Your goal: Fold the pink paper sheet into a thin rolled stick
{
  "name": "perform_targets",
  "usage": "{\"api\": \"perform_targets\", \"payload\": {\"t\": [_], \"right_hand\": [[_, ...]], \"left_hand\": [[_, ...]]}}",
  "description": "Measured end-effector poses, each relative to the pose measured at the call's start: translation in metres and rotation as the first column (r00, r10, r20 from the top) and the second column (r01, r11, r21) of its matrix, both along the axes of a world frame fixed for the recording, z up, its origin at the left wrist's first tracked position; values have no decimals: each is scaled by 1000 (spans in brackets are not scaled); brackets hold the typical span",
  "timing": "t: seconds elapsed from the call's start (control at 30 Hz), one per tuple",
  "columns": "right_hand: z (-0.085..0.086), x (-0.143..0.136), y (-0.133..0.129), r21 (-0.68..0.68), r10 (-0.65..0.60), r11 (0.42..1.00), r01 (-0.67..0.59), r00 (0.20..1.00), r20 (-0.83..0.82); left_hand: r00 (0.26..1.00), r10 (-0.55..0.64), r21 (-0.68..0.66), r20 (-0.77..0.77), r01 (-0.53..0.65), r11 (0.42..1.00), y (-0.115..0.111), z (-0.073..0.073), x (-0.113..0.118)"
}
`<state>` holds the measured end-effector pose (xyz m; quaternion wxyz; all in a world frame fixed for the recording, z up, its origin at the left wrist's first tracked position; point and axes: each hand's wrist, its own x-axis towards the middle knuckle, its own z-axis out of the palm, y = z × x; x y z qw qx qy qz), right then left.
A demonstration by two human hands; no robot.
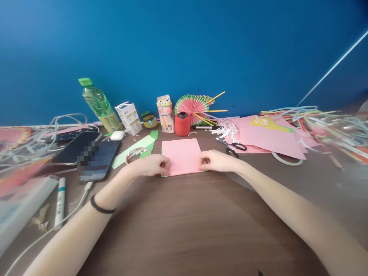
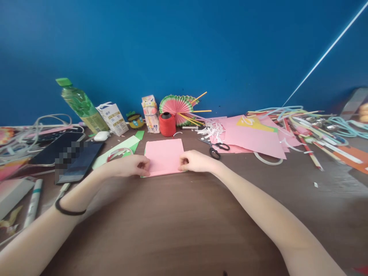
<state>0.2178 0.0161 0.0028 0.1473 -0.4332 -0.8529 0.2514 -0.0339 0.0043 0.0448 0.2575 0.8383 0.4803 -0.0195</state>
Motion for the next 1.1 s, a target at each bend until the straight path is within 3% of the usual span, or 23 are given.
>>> {"api": "perform_targets", "payload": {"t": [1.1], "right_hand": [[-2, 1, 3, 25, 55, 998, -56, 998, 35]], "left_hand": [[999, -46, -18, -24, 46, 999, 4, -5, -1]]}}
